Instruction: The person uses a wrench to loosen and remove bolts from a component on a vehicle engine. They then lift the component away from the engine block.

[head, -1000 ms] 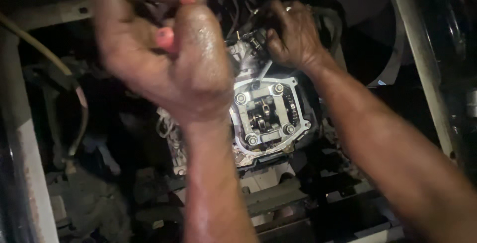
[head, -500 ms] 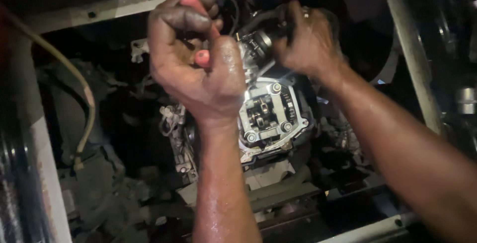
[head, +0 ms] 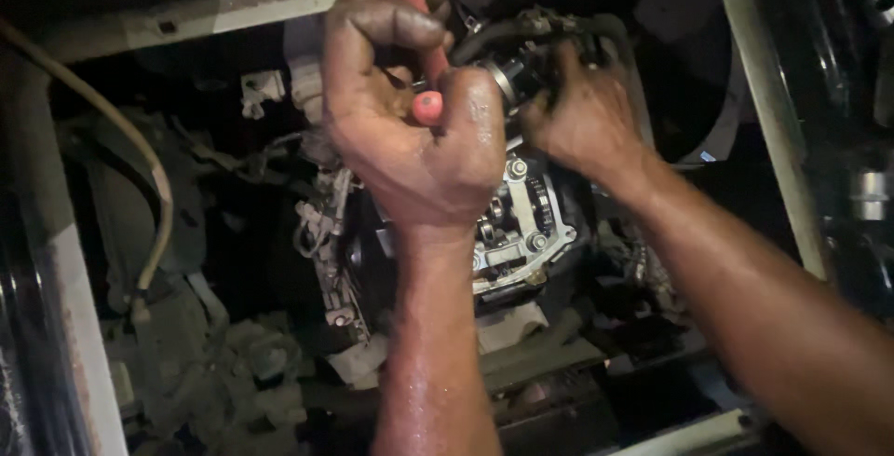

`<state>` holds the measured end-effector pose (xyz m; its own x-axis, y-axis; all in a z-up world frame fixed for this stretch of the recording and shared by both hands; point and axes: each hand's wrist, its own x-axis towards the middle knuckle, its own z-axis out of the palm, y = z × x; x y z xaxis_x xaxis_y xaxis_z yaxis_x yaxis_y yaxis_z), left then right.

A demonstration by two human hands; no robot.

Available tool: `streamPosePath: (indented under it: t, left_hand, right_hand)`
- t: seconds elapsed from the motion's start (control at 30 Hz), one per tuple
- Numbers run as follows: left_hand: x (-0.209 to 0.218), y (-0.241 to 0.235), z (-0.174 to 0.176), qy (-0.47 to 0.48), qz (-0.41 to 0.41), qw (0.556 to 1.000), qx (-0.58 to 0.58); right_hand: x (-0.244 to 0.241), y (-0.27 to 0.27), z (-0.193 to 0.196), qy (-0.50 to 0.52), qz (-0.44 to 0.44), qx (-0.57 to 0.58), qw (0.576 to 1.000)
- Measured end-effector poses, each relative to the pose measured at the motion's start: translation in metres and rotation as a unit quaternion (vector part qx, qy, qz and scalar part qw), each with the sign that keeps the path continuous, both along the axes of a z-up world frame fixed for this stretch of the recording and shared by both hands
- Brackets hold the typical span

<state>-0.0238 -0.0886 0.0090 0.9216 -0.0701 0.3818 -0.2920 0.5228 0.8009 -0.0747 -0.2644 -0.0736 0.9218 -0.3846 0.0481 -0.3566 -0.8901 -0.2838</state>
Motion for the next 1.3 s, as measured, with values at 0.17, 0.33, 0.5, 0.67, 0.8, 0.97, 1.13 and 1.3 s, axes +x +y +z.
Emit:
streamPosePath:
  t: [0.17,0.33,0.5,0.67,0.8,0.97,1.13,1.3]
  left_hand:
    - [-0.001,0.001,0.001,-0.008,-0.012,1.000,0.002]
    - [0.000,-0.004,0.006,-0.006,0.012,1.000,0.026]
    - [-0.001,-0.015,0.009,0.015,0.077,0.989,0.128]
    - [-0.004,-0.035,0.007,-0.002,0.076,0.979,0.188]
    - [0.007,-0.055,-0.015,-0.054,0.121,0.946,0.296]
    - [0.025,-0.069,-0.052,-0.065,0.168,0.891,0.417]
    - [0.030,-0.075,-0.055,-0.074,0.232,0.850,0.467]
    - [0.014,-0.077,-0.042,-0.112,0.168,0.925,0.322]
  right_hand:
    - [0.021,-0.013,-0.017,-0.047,0.047,0.036,0.997]
    - [0.027,-0.014,-0.018,-0.012,0.048,0.052,0.997]
    - [0.024,-0.019,-0.021,-0.023,0.070,0.041,0.996]
    - [0.026,-0.030,-0.034,-0.068,0.149,-0.025,0.986]
    - [0.030,-0.036,-0.035,-0.027,0.152,-0.034,0.987]
    - [0.032,-0.019,-0.025,-0.009,0.139,-0.046,0.989]
    - [0.028,-0.011,-0.012,-0.019,0.093,0.029,0.995]
    - [0.028,-0.014,-0.011,-0.031,0.113,0.043,0.992]
